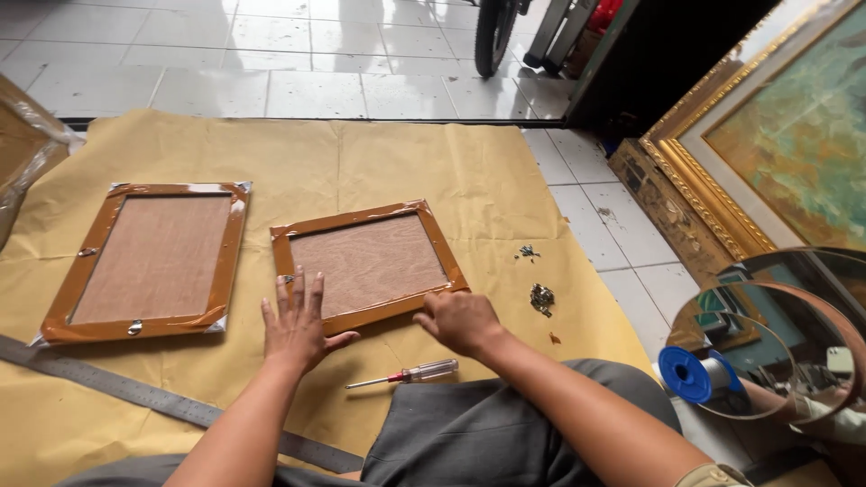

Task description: The person sits on the floor and uses a screwdriver to attach metal hanging hardware to the back of two wooden picture frames. They pick up the frames, position them, and tighten screws to secure the hardware.

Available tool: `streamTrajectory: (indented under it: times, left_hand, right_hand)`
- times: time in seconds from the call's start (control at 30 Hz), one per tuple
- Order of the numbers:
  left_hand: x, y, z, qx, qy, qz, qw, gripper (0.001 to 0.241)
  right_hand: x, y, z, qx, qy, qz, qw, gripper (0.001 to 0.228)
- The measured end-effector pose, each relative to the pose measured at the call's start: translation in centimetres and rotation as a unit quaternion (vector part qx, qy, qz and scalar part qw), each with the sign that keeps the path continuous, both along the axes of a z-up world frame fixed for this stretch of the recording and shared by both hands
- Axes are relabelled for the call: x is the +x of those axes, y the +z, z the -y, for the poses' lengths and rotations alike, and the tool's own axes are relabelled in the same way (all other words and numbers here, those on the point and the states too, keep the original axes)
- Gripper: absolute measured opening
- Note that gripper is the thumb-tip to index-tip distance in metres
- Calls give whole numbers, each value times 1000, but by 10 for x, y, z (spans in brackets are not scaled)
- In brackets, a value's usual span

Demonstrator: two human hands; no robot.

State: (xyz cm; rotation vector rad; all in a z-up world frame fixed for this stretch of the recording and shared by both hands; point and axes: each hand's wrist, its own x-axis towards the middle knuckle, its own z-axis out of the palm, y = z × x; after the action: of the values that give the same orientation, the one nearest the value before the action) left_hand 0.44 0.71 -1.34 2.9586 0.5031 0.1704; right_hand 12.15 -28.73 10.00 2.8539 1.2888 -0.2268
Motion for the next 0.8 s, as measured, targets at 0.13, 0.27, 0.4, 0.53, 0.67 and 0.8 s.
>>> streamTrajectory:
  times: [0.13, 0.27, 0.4, 0.53, 0.67, 0.8]
  left_hand:
    - [5, 10, 0, -25, 15, -10, 1000, 134]
    - [7, -2, -11, -43, 30, -61, 997, 129]
    - [8, -7, -14, -55, 54, -142, 987, 123]
    - [10, -3, -2, 7, 35, -135, 990, 125]
    - [4, 35, 42, 4, -11, -143, 990, 126]
    - [11, 72, 77, -51, -123, -103, 986, 117]
  right_hand:
    - [3, -33, -16, -4, 90, 61, 994, 43]
    - [17, -40, -17, -13, 37, 6, 999, 44]
    - [35, -43, -16, -12, -13, -37, 999, 49]
    - [59, -49, -15, 19, -89, -88, 992, 48]
    - [82, -62, -10, 3, -122, -82, 989, 67]
    - [88, -56, -7, 49, -161, -119, 978, 72]
